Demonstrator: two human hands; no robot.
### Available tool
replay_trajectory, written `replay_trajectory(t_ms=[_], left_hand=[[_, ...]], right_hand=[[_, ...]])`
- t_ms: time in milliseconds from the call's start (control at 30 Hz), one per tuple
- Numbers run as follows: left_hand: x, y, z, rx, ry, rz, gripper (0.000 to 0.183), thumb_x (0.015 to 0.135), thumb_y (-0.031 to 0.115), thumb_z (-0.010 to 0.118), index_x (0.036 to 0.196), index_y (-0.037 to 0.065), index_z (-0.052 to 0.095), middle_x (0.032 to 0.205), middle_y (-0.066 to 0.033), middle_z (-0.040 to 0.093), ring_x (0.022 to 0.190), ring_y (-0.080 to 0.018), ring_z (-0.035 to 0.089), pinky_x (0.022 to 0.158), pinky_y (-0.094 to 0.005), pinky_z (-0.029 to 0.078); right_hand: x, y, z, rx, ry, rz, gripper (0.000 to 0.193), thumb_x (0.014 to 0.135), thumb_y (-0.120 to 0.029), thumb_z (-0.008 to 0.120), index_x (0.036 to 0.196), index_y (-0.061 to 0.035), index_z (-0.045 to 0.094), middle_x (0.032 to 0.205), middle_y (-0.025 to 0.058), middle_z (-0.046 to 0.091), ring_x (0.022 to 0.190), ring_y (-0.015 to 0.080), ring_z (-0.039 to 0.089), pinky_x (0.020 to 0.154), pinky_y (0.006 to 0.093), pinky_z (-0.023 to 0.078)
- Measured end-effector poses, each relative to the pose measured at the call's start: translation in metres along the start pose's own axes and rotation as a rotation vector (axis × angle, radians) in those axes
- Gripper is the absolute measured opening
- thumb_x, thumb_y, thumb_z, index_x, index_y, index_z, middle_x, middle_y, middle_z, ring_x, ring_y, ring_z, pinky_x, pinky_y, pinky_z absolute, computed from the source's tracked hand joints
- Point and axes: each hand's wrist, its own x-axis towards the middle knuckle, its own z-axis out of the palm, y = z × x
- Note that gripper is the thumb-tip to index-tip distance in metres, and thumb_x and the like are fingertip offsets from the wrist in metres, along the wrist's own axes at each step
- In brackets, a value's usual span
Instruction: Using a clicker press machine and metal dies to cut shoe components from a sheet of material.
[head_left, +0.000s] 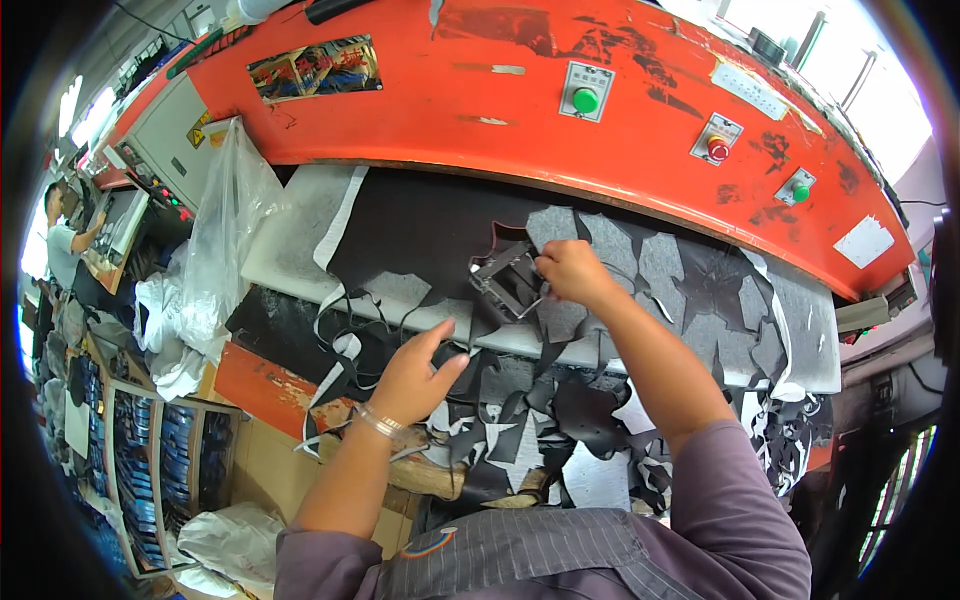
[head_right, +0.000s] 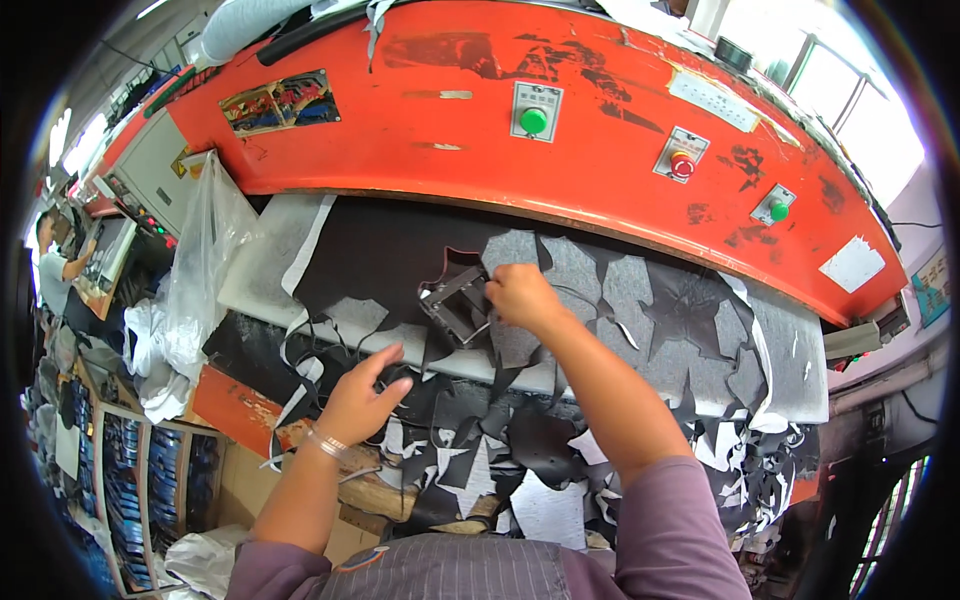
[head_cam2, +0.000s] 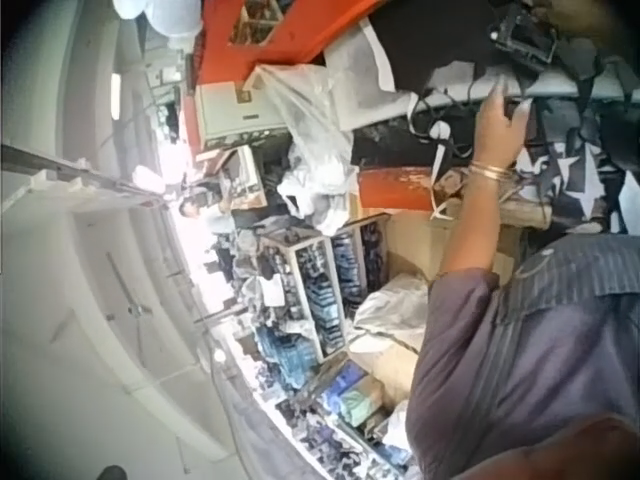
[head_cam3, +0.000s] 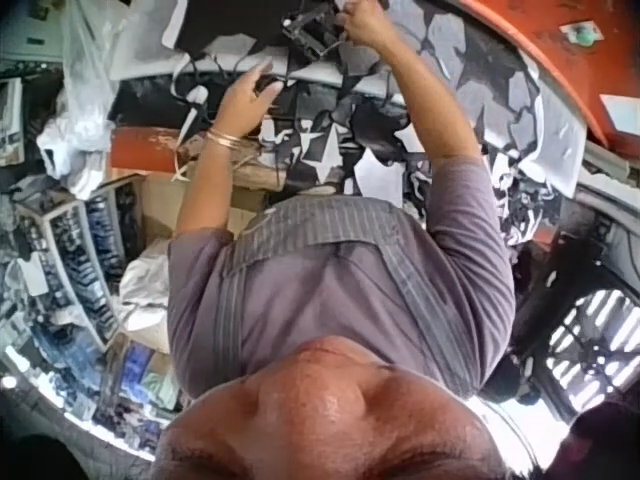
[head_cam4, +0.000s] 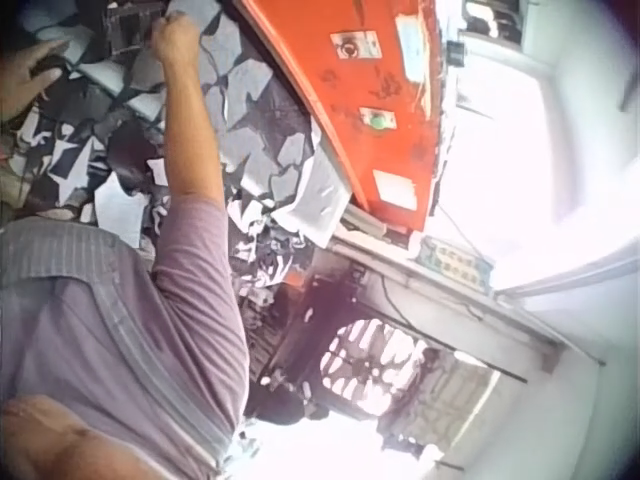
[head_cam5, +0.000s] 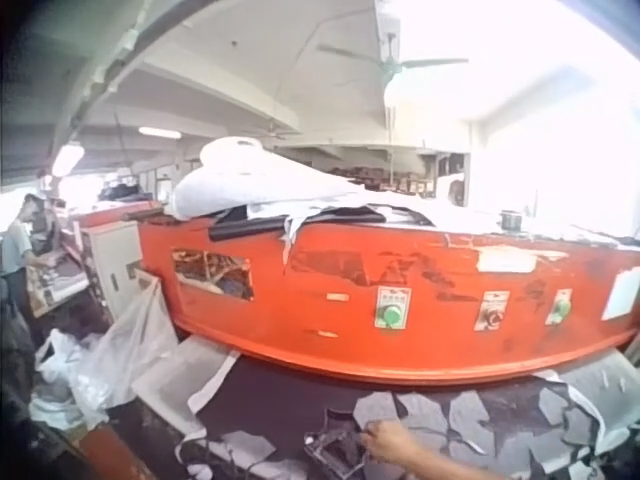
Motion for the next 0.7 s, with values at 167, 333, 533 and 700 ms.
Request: replay_trajectory(t_ms=[167, 333, 533, 700], left_hand=[[0.043, -0.032, 0.014, 0.059, 0.028, 0.06, 0.064, 0.083, 0.018, 0.061, 0.136, -0.003, 0.032, 0.127, -0.0247, 0.053, 0.125, -0.0381, 0.045, 0.108, -0.0468, 0.028], [0.069, -0.069, 0.026, 0.204, 0.066, 0.128, 0.078, 0.082, 0.013, 0.057, 0.144, -0.004, 0.013, 0.138, -0.0246, 0.043, 0.133, -0.0366, 0.034, 0.111, -0.0525, 0.018], [0.079, -0.078, 0.026, 0.214, 0.058, 0.179, 0.087, 0.08, 0.009, 0.055, 0.146, -0.005, 0.001, 0.141, -0.0223, 0.042, 0.134, -0.0314, 0.036, 0.112, -0.0495, 0.016], [0.081, -0.082, 0.022, 0.261, 0.07, 0.194, 0.084, 0.079, 0.007, 0.054, 0.146, -0.006, 0.004, 0.14, -0.0213, 0.045, 0.131, -0.0297, 0.04, 0.11, -0.047, 0.018]], right_hand=[[0.024, 0.001, 0.031, -0.198, 0.053, -0.055, 0.025, 0.085, -0.019, 0.052, 0.078, 0.0025, 0.063, 0.06, 0.019, 0.063, 0.057, 0.0325, 0.065, 0.067, 0.042, 0.053], [0.012, 0.01, 0.047, -0.326, 0.284, -0.044, 0.031, 0.086, -0.028, 0.058, 0.089, 0.0021, 0.065, 0.082, 0.0204, 0.068, 0.081, 0.0347, 0.066, 0.076, 0.0428, 0.051], [-0.028, 0.05, 0.051, -0.072, 0.193, -0.245, 0.07, 0.082, -0.035, 0.067, 0.139, -0.0037, 0.04, 0.131, 0.0164, 0.053, 0.124, 0.0358, 0.044, 0.106, 0.0439, 0.026], [-0.031, 0.038, 0.069, -0.305, 0.318, -0.277, 0.07, 0.079, -0.026, 0.068, 0.138, -0.0034, 0.041, 0.136, 0.0189, 0.048, 0.125, 0.0365, 0.042, 0.107, 0.0445, 0.023]])
